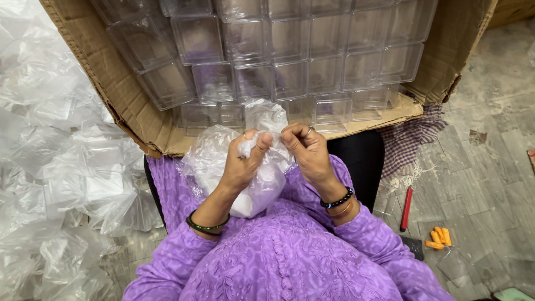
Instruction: The person sits on the floor in front of a large cardboard box filled with clear plastic boxes. They take each box, pull a plastic bag over it, twist the bag closed, and place the wrapped box back into the carton, repeating this for box after box.
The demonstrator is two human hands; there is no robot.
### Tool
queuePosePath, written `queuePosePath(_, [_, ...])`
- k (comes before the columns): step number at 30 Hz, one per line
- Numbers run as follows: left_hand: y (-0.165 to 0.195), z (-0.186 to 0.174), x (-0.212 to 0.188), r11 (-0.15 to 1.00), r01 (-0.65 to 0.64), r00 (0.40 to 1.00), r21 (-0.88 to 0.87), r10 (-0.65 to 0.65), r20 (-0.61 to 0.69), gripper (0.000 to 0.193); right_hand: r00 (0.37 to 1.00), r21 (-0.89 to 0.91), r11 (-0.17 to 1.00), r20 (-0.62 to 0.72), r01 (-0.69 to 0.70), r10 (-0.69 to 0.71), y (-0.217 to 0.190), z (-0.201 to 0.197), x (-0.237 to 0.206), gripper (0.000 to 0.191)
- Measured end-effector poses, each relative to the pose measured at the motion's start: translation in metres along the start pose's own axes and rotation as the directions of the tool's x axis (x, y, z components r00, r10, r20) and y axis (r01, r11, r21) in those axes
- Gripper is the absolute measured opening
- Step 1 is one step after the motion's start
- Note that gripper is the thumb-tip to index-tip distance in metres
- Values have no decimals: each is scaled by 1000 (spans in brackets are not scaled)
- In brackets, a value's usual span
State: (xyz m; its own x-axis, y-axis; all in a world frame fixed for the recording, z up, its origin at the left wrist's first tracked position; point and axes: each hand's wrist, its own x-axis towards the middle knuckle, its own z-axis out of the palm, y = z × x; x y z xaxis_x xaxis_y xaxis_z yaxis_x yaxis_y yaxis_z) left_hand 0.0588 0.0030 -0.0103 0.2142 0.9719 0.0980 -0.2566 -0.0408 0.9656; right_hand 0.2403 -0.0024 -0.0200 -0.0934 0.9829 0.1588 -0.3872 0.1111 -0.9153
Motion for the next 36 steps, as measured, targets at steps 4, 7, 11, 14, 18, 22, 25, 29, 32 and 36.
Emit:
queuePosePath(4, [-11, 2, -2, 972, -71, 997, 225, 76, -12, 42, 999, 212, 977, -27, -37, 43, 1, 0, -3, 9])
queuePosePath(7, [-16, 4, -3, 964, -108, 994, 244, 112, -1, 38, 991, 311, 945, -57, -101, 125, 4, -5, -1, 9])
queuePosePath(11, [-13, 5, -3, 992, -119, 993, 41, 118, 19, 26, 981, 241, 966, -145, -93, 130, 11, -10, -2, 10])
queuePosePath(14, [-10, 4, -4, 997, 26, 997, -75, -31, -64, 24, 984, 258, 962, -132, -84, 121, 13, -9, -7, 14])
queuePosePath(18, [-10, 3, -7, 995, 67, 993, 76, -59, -102, 26, 983, 132, 976, -43, -173, 180, 3, -9, -10, 24])
queuePosePath(22, [-12, 4, -10, 977, 0, 996, 213, 19, -88, 31, 993, -88, 990, 32, -109, 112, -9, -14, -10, 21])
queuePosePath(25, [-12, 6, -10, 974, -75, 996, 214, 85, -35, 31, 992, -173, 977, -65, -120, 110, -8, -15, -12, 17])
queuePosePath(29, [-12, 6, -9, 990, 32, 999, 134, -28, -31, 27, 989, -168, 979, -111, -112, 94, 2, -10, -14, 23])
queuePosePath(32, [-14, 3, -9, 981, -51, 999, 187, 52, 2, 29, 991, -156, 983, -107, -98, 82, 6, -5, -14, 26])
queuePosePath(36, [-23, 3, -10, 940, -80, 996, 332, 89, -12, 39, 994, -81, 991, 34, 104, -101, 5, -2, -12, 21])
